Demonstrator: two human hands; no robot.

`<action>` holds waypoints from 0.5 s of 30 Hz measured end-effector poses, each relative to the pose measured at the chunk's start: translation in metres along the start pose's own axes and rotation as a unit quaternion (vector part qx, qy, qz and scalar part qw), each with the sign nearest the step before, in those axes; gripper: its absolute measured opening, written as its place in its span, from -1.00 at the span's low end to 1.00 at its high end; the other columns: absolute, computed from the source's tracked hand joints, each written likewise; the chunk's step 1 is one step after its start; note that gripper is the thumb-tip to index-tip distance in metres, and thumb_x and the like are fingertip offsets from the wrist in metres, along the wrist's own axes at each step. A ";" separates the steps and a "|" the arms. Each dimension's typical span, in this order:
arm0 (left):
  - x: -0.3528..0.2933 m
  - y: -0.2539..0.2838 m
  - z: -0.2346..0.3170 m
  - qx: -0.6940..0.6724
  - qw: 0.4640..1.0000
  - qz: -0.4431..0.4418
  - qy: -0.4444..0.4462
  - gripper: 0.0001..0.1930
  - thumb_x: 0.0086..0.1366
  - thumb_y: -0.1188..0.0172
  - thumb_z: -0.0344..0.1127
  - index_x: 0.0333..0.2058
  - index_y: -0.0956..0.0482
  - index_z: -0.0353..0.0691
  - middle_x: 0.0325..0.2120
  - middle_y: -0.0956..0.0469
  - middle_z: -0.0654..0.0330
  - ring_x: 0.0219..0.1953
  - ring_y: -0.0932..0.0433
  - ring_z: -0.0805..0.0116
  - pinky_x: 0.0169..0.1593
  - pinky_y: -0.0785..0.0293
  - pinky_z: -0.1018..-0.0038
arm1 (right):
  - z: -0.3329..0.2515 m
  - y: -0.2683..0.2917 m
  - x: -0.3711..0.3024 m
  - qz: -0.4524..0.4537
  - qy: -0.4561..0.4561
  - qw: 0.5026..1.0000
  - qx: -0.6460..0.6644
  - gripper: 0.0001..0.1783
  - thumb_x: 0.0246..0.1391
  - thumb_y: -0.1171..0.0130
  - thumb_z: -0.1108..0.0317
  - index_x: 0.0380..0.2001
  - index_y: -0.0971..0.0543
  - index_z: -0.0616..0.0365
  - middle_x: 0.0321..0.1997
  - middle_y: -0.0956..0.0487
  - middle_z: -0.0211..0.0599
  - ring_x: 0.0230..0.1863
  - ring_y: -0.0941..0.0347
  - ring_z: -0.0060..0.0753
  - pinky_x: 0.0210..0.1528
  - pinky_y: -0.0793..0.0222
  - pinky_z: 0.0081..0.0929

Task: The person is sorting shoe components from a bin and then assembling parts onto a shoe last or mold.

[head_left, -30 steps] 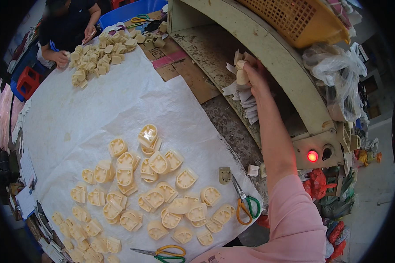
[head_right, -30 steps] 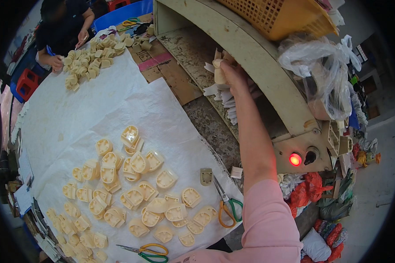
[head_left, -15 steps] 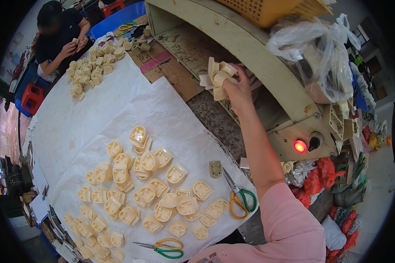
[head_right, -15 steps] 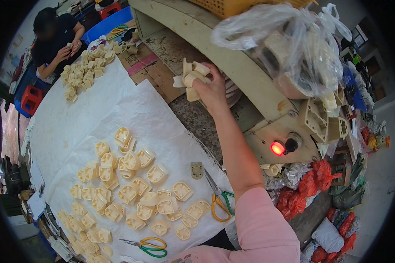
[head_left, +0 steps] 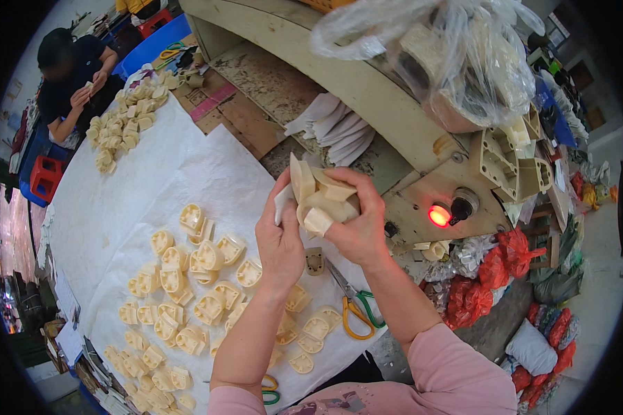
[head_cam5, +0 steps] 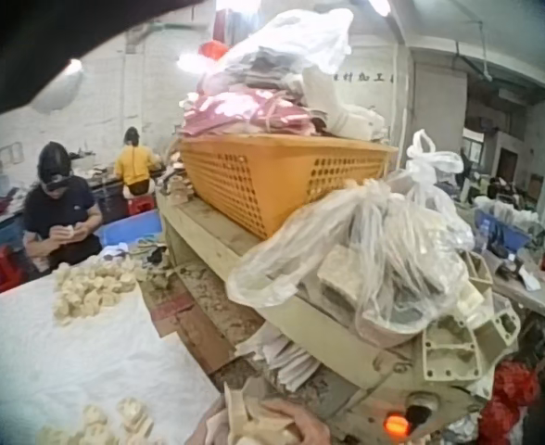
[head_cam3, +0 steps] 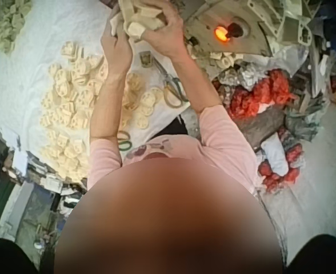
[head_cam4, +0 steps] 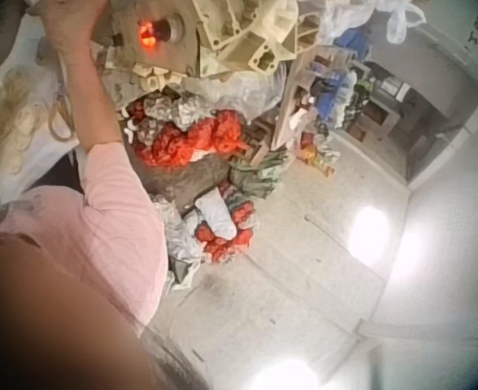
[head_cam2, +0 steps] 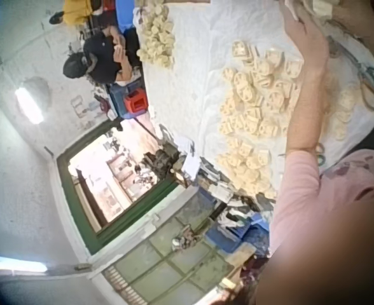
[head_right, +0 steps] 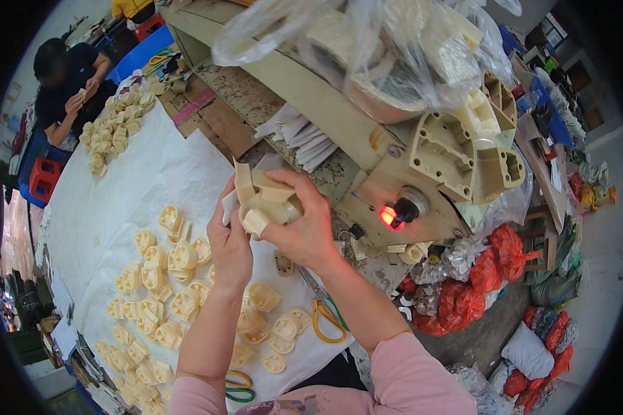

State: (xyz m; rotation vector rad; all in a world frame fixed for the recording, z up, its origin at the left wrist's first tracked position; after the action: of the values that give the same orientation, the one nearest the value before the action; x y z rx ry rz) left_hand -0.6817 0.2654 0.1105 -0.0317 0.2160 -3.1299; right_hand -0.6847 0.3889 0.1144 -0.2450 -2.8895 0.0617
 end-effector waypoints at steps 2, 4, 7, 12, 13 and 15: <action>0.002 -0.003 -0.003 -0.022 1.000 0.016 0.015 -0.62 0.40 0.20 -0.36 0.13 -0.32 -0.34 -0.14 -0.52 0.02 -0.12 -0.54 0.27 -0.03 -0.47 0.40 | 0.002 0.007 -0.007 0.032 -0.002 0.998 0.047 -0.33 -0.31 -0.44 0.36 -0.05 -0.43 0.24 -0.09 -0.51 -0.22 -0.08 -0.47 -0.43 -0.04 -0.43 -0.41; 0.006 0.004 -0.009 -0.113 0.991 0.020 0.072 -0.65 0.41 0.21 -0.36 0.09 -0.35 -0.37 -0.18 -0.52 0.01 -0.19 -0.56 0.31 -0.13 -0.53 0.41 | 0.001 0.013 -0.016 0.028 0.063 0.997 0.022 -0.28 -0.33 -0.49 0.36 -0.02 -0.40 0.23 -0.08 -0.51 -0.18 -0.07 -0.48 -0.39 -0.04 -0.43 -0.40; 0.029 0.019 -0.017 -0.109 0.990 0.073 0.058 -0.66 0.43 0.28 -0.35 0.02 -0.34 -0.42 -0.23 -0.53 -0.01 -0.30 -0.60 0.26 -0.26 -0.57 0.43 | -0.005 0.020 -0.031 -0.019 0.167 0.984 0.059 -0.26 -0.33 -0.51 0.37 -0.02 -0.39 0.22 -0.07 -0.50 -0.15 -0.06 -0.48 -0.36 -0.02 -0.41 -0.39; 0.097 0.015 -0.027 -0.091 0.994 0.047 0.032 -0.68 0.40 0.27 -0.38 0.02 -0.31 -0.41 -0.25 -0.53 -0.04 -0.35 -0.61 0.24 -0.31 -0.55 0.43 | -0.008 0.055 -0.046 -0.036 0.084 0.990 0.110 -0.20 -0.33 -0.53 0.34 0.02 -0.34 0.21 -0.03 -0.46 -0.15 -0.04 -0.46 -0.35 -0.01 -0.39 -0.38; 0.112 0.010 -0.031 -0.109 0.992 0.053 0.041 -0.69 0.39 0.26 -0.40 0.02 -0.32 -0.40 -0.26 -0.53 -0.05 -0.35 -0.61 0.25 -0.32 -0.54 0.45 | -0.006 0.058 -0.051 -0.030 0.031 0.990 0.132 -0.21 -0.32 -0.52 0.35 0.02 -0.33 0.21 -0.02 -0.46 -0.16 -0.03 -0.45 -0.36 0.00 -0.38 -0.38; 0.143 -0.002 -0.040 -0.156 0.986 0.047 0.037 -0.70 0.38 0.24 -0.44 0.02 -0.33 -0.38 -0.28 -0.54 -0.05 -0.36 -0.61 0.27 -0.34 -0.53 0.47 | -0.002 0.061 -0.062 -0.034 -0.029 0.984 0.171 -0.24 -0.28 -0.50 0.36 0.02 -0.32 0.18 -0.01 -0.45 -0.19 -0.01 -0.43 -0.37 0.03 -0.37 -0.37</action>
State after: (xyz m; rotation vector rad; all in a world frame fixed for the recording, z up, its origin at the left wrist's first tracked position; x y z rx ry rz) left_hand -0.8256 0.2725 0.0745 0.0923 0.6848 -2.9725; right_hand -0.6153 0.4390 0.0984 -0.0825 -2.8781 0.5536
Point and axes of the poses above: each hand's wrist, its own x-axis towards the middle knuckle, its own y-axis out of the back of the hand, z = x × y, the point moved 1 cm from there along x, towards the middle knuckle
